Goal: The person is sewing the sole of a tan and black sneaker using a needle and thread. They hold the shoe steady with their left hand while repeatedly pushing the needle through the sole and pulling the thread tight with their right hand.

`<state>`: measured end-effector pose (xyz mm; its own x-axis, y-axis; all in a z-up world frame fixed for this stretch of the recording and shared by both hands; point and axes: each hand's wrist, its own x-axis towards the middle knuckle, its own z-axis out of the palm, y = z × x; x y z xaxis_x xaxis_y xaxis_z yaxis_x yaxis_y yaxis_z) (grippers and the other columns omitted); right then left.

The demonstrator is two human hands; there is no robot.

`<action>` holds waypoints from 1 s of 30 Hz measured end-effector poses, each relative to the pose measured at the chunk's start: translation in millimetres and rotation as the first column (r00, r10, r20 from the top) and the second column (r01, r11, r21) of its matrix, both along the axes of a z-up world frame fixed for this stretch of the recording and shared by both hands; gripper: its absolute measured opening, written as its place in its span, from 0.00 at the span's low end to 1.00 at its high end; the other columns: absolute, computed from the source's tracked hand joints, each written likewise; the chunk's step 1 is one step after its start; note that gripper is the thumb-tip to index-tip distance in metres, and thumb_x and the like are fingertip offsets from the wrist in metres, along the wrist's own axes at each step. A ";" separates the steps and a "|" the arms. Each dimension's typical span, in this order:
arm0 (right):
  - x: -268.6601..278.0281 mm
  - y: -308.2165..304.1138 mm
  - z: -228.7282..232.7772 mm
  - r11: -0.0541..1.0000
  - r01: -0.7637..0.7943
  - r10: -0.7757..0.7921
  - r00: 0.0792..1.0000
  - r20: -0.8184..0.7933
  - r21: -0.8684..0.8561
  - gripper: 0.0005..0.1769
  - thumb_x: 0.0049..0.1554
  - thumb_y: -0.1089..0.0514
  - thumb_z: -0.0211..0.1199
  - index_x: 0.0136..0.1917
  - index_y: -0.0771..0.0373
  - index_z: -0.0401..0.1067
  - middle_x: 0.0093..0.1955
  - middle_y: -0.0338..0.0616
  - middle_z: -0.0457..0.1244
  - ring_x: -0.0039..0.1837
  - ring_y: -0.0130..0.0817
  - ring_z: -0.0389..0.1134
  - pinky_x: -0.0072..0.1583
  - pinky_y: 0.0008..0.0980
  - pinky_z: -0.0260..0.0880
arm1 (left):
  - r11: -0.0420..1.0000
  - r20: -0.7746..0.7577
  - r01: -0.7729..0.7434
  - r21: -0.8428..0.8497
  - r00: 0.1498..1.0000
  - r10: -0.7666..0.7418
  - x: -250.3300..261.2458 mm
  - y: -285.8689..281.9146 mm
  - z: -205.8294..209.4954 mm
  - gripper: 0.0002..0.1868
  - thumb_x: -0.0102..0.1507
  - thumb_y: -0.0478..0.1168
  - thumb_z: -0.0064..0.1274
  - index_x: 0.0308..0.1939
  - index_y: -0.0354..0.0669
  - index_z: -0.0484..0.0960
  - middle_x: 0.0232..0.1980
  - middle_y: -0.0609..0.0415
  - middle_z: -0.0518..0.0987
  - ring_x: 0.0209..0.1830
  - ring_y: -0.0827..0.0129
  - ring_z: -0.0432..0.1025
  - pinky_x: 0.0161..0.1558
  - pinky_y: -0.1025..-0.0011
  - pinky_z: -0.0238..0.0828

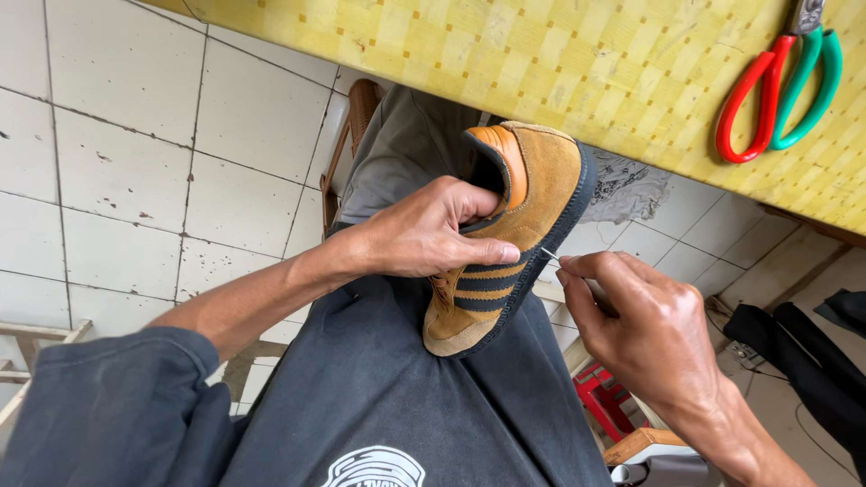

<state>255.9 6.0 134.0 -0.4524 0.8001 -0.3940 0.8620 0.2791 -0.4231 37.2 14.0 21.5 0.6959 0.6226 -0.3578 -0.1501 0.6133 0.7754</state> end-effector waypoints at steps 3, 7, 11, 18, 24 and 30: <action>-4.9 -5.4 -0.2 0.998 -0.045 0.041 0.995 0.088 0.046 0.02 0.58 0.62 0.63 0.44 0.60 0.71 0.41 0.34 0.69 0.39 0.26 0.69 0.34 0.30 0.65 | 1.000 -0.066 -0.007 -0.026 0.998 0.006 5.0 -4.9 -1.1 0.11 0.60 0.44 0.57 0.27 0.45 0.75 0.30 0.74 0.65 0.33 0.90 0.60 0.29 0.83 0.62; -5.2 -12.1 -8.7 0.991 -0.049 0.037 0.994 0.100 0.123 0.03 0.58 0.63 0.64 0.43 0.59 0.71 0.36 0.33 0.65 0.32 0.24 0.63 0.32 0.27 0.60 | 1.000 -0.076 0.002 -0.003 0.997 -0.003 3.6 -4.1 -3.1 0.12 0.61 0.44 0.56 0.26 0.47 0.73 0.30 0.74 0.63 0.33 0.89 0.58 0.29 0.82 0.61; -8.3 -10.6 -11.9 0.992 -0.030 0.019 0.996 0.086 0.119 0.03 0.58 0.63 0.64 0.44 0.58 0.71 0.39 0.33 0.67 0.34 0.25 0.65 0.32 0.29 0.61 | 1.000 -0.082 0.009 0.009 0.997 -0.009 3.8 -4.0 -5.1 0.13 0.61 0.44 0.57 0.26 0.47 0.72 0.30 0.74 0.62 0.33 0.89 0.58 0.29 0.82 0.60; -9.1 -13.4 -26.0 0.987 0.137 -0.134 0.990 -0.038 0.081 0.06 0.53 0.64 0.63 0.42 0.54 0.73 0.32 0.38 0.65 0.36 0.43 0.69 0.35 0.34 0.67 | 0.996 0.047 -0.088 0.033 0.995 0.087 18.0 -8.4 -23.8 0.12 0.60 0.39 0.57 0.23 0.41 0.76 0.17 0.55 0.77 0.14 0.82 0.67 0.12 0.84 0.61; 1.7 -13.9 -27.8 0.984 0.163 -0.155 0.981 -0.116 0.064 0.05 0.54 0.65 0.64 0.44 0.57 0.73 0.35 0.42 0.67 0.38 0.45 0.70 0.37 0.34 0.68 | 0.956 -0.281 0.216 0.198 0.947 -0.156 -15.2 22.1 22.1 0.19 0.60 0.52 0.54 0.22 0.44 0.73 0.14 0.60 0.72 0.14 0.76 0.68 0.20 0.79 0.65; 7.6 -14.0 -31.4 0.981 0.188 -0.172 0.959 -0.226 0.049 0.04 0.53 0.65 0.65 0.43 0.60 0.73 0.37 0.44 0.69 0.40 0.46 0.71 0.38 0.36 0.70 | 0.822 -0.472 0.366 0.436 0.871 -0.138 -47.0 25.4 40.8 0.25 0.61 0.55 0.52 0.42 0.33 0.82 0.40 0.38 0.82 0.47 0.44 0.75 0.49 0.52 0.72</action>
<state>263.5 -8.0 102.6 -0.3674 0.8981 -0.2418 0.7886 0.1630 -0.5929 -9.8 39.3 62.3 0.7166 0.6138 -0.3314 0.3484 0.0967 0.9323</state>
